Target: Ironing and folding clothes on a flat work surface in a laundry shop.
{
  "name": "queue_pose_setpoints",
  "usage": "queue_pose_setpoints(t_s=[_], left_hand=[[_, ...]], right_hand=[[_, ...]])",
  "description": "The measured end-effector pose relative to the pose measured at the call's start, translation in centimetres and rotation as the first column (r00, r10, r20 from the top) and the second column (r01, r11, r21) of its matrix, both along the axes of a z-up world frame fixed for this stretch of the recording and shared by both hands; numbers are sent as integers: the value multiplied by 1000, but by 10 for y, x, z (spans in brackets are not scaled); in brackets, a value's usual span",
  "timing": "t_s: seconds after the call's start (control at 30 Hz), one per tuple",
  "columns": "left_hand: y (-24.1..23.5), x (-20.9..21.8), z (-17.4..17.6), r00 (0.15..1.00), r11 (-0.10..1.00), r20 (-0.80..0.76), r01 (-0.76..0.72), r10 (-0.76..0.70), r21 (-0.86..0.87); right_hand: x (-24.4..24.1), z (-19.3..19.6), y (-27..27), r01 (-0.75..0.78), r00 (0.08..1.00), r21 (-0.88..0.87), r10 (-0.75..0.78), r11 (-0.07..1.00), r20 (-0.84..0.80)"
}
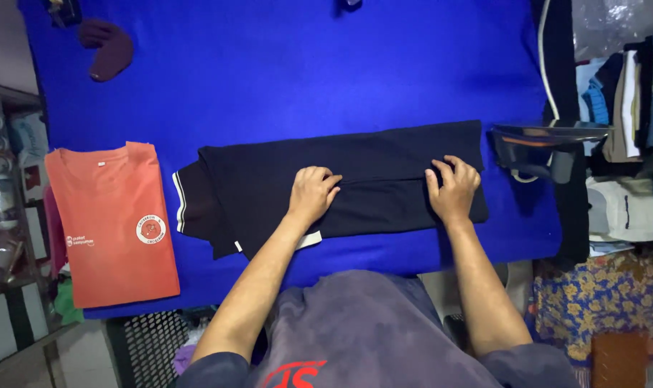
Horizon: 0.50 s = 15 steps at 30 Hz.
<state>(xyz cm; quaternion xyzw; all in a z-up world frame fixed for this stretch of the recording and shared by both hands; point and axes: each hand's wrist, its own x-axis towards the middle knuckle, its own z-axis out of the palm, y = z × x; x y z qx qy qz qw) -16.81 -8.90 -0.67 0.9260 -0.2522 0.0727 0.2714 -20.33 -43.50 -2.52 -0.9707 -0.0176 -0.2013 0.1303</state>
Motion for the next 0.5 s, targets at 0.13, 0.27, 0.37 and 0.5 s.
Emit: queue_pose_setpoints(t_s=[0.13, 0.27, 0.37, 0.5], left_hand=[[-1, 0, -4, 1000, 998, 8, 2, -3, 64], [-6, 6, -4, 998, 993, -7, -62, 64, 102], [-26, 16, -8, 995, 990, -9, -101, 102, 95], [-60, 35, -9, 998, 995, 46, -50, 47, 83]], right_hand=[[-1, -2, -19, 2, 999, -28, -3, 1000, -40], [8, 5, -9, 149, 987, -53, -152, 987, -58], [31, 24, 22, 121, 992, -54, -122, 991, -25], [68, 27, 68, -229, 968, 83, 236, 970, -86]])
